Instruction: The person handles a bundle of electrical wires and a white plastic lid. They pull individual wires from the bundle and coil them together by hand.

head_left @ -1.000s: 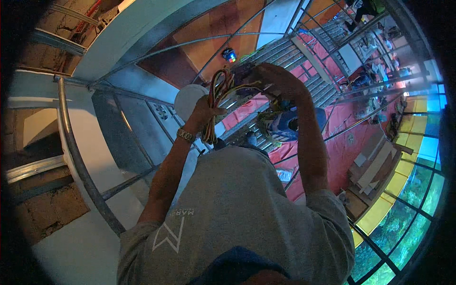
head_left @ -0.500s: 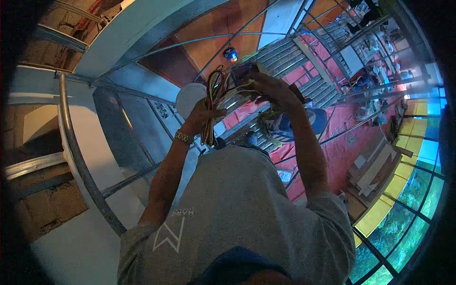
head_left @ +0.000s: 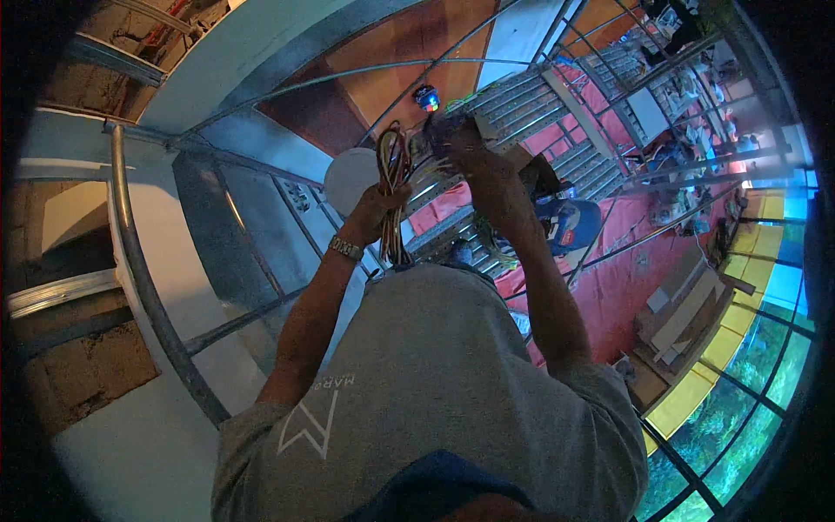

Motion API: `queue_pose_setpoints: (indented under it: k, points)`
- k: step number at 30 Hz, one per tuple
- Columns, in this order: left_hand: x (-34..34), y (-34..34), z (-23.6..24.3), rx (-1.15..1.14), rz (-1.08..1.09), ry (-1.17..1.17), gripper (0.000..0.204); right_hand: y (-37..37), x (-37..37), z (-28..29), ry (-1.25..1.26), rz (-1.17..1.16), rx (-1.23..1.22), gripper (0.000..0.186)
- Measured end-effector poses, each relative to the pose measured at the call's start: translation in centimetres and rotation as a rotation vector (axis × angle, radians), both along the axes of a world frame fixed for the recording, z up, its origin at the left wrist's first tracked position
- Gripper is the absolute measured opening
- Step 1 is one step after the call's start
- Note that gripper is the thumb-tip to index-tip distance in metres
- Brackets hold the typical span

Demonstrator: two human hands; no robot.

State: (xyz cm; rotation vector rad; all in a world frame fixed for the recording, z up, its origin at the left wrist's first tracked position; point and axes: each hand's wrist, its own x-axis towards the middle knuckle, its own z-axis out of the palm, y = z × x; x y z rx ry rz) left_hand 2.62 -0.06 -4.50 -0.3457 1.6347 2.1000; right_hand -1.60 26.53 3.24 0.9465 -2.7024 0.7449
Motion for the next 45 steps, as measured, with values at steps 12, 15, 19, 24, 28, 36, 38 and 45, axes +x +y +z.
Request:
queue_pose_setpoints:
  k: [12,15,19,24,28,36,38,45]
  points:
    - [0.2,-4.1,-5.0,0.641,0.403,-0.128,0.014,9.4,4.8,-3.7,-0.153,-0.507,-0.246,0.024]
    - [-1.3,-5.4,-5.1,0.706,0.573,-0.094,0.016,16.4,8.2,-15.8,0.151,-0.337,0.142,0.024]
    - [-0.8,-4.2,-0.9,0.916,0.452,-0.01,0.016,16.0,14.1,-22.1,-0.806,-0.481,-0.369,0.022]
    - [-2.0,-2.5,0.8,0.644,0.522,-0.064,0.014,15.4,13.1,-24.9,-0.445,-0.257,-0.17,0.02]
    - [-2.2,-2.8,-0.4,0.691,0.328,0.019,0.014,7.3,5.2,-4.4,-0.207,-0.392,-0.35,0.019]
    - [-1.0,1.8,3.8,0.329,0.247,0.08,0.016,-2.7,-2.4,0.4,-0.851,-0.085,-0.604,0.019]
    - [-0.9,1.4,2.8,0.259,0.087,0.135,0.021,-4.2,-3.4,0.3,-0.869,-0.028,-0.827,0.019]
    - [-1.9,0.6,4.6,-0.291,-0.09,0.329,0.023,-7.9,-5.2,-7.8,-0.344,-0.009,-0.8,0.02]
